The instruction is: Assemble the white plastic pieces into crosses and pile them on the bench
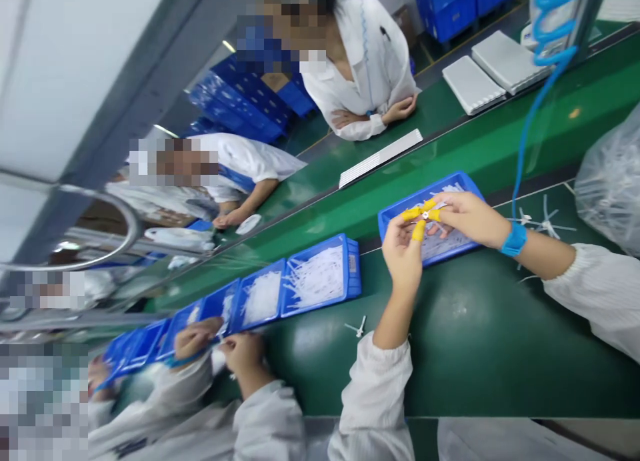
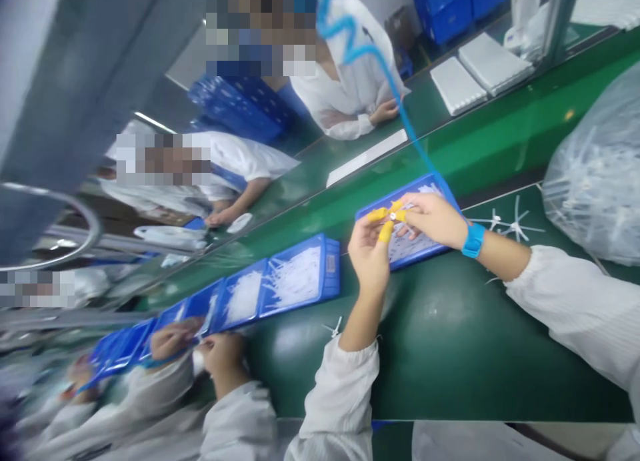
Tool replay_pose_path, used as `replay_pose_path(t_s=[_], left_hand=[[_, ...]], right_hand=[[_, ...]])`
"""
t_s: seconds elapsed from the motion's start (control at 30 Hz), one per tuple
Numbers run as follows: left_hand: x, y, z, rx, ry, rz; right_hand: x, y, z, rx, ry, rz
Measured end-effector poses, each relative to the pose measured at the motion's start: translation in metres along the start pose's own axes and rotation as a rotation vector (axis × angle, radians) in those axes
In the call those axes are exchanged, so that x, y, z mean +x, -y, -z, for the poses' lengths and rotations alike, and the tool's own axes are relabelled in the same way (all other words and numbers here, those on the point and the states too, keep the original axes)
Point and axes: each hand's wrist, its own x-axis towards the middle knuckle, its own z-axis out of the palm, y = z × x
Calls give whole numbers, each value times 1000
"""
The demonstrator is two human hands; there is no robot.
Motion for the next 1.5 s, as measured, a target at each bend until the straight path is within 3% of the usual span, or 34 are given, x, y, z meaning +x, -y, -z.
replay_pose_path(t_s=[0.37,0.63,0.87,1.1,1.5], left_hand=[[0,1,2,43,-34,-49],[1,2,5,61,-5,-43],[1,0,3,62,-19,-68],[0,1,3,135,-56,-106],[-1,-3,1,69,-48,-126]], right_hand=[[2,-5,-1,25,17,26],[2,-5,0,-11,28,137],[0,1,-1,114,71,-3],[3,0,3,88,-10,90],[-1,5,5,75,54,54]])
